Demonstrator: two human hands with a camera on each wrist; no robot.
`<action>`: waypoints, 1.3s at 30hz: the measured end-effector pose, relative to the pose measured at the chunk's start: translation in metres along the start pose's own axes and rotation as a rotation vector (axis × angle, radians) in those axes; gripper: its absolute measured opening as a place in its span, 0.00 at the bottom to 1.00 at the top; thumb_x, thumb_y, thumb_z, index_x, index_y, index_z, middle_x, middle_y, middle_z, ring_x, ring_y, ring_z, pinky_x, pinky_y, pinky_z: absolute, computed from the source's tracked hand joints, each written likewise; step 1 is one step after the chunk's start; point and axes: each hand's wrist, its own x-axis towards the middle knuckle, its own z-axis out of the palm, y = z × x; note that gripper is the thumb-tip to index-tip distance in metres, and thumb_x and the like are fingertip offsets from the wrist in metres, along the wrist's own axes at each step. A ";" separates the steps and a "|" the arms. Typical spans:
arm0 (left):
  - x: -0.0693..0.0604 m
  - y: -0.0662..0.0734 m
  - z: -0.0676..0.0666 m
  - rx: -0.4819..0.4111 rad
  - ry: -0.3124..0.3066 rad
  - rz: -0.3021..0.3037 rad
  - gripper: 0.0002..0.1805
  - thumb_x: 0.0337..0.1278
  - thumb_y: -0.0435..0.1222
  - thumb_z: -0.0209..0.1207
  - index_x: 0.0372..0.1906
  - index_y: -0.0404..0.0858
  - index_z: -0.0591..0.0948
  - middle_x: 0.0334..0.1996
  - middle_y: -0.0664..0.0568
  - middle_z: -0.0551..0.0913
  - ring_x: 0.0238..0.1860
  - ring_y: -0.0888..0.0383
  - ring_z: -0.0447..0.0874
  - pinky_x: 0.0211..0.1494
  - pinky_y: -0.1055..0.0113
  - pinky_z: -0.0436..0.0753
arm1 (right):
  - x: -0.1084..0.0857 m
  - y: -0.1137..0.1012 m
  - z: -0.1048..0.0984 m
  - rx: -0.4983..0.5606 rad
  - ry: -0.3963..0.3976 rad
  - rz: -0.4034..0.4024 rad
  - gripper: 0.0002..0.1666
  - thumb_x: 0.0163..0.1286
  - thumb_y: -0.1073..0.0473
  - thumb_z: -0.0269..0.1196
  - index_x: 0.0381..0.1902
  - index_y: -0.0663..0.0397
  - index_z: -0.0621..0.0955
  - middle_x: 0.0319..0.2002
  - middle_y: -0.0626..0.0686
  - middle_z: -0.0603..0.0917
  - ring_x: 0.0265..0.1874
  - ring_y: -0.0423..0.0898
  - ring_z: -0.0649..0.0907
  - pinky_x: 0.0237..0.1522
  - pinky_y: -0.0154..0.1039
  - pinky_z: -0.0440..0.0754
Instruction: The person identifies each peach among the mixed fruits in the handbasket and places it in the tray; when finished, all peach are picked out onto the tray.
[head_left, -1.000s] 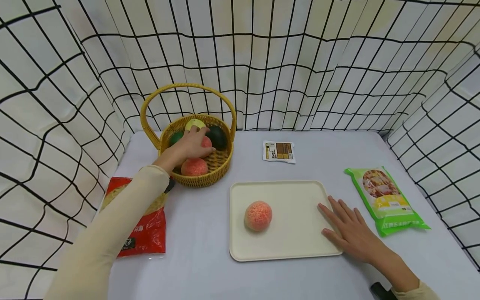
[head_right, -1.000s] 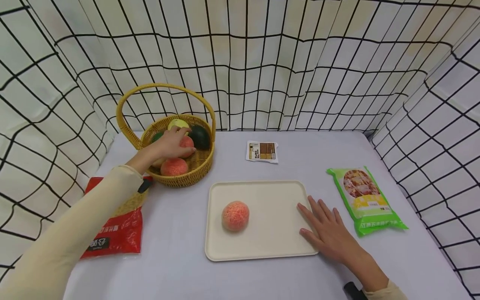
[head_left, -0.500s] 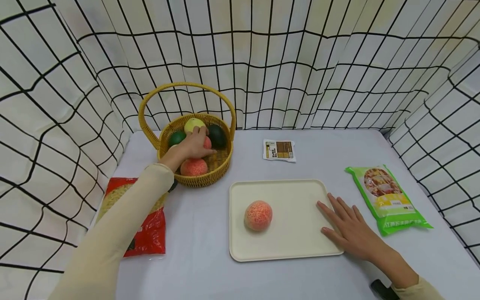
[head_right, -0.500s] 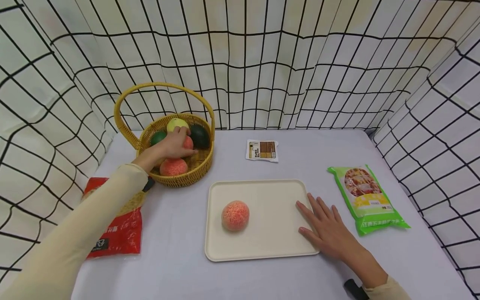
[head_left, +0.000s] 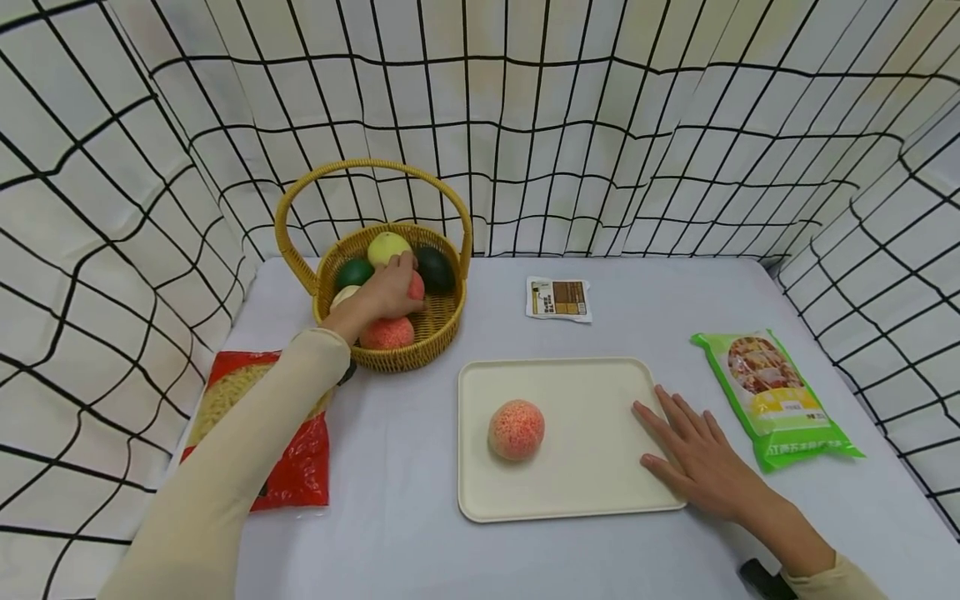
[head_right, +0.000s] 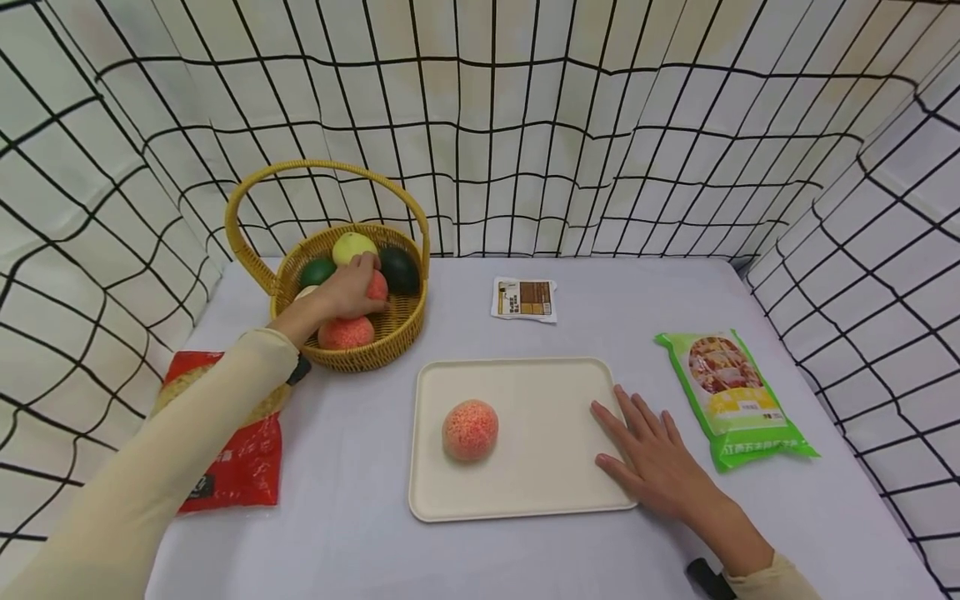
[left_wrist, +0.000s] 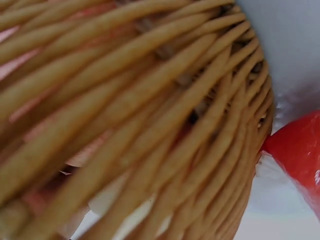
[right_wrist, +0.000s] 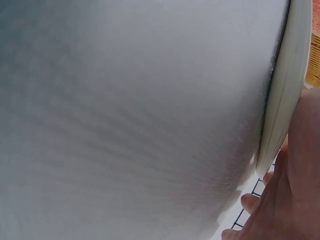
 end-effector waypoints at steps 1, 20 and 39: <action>-0.001 -0.001 -0.001 -0.009 0.003 0.003 0.37 0.73 0.43 0.62 0.73 0.32 0.58 0.72 0.26 0.63 0.73 0.25 0.65 0.74 0.35 0.73 | 0.000 0.000 0.000 0.000 -0.002 0.000 0.44 0.79 0.39 0.60 0.86 0.31 0.57 0.88 0.58 0.49 0.83 0.70 0.56 0.74 0.79 0.53; -0.044 0.019 -0.018 -0.197 0.201 0.166 0.33 0.78 0.45 0.61 0.76 0.36 0.64 0.75 0.30 0.63 0.72 0.34 0.71 0.73 0.38 0.75 | -0.001 -0.002 0.001 -0.007 0.002 -0.001 0.44 0.79 0.39 0.61 0.86 0.32 0.58 0.88 0.58 0.49 0.83 0.70 0.57 0.74 0.79 0.53; -0.071 0.093 0.028 -0.220 0.232 0.437 0.30 0.72 0.44 0.67 0.71 0.41 0.70 0.69 0.41 0.70 0.67 0.43 0.70 0.72 0.45 0.76 | -0.001 -0.002 0.001 0.026 -0.003 0.017 0.45 0.79 0.39 0.60 0.87 0.33 0.56 0.89 0.56 0.48 0.84 0.69 0.56 0.75 0.80 0.52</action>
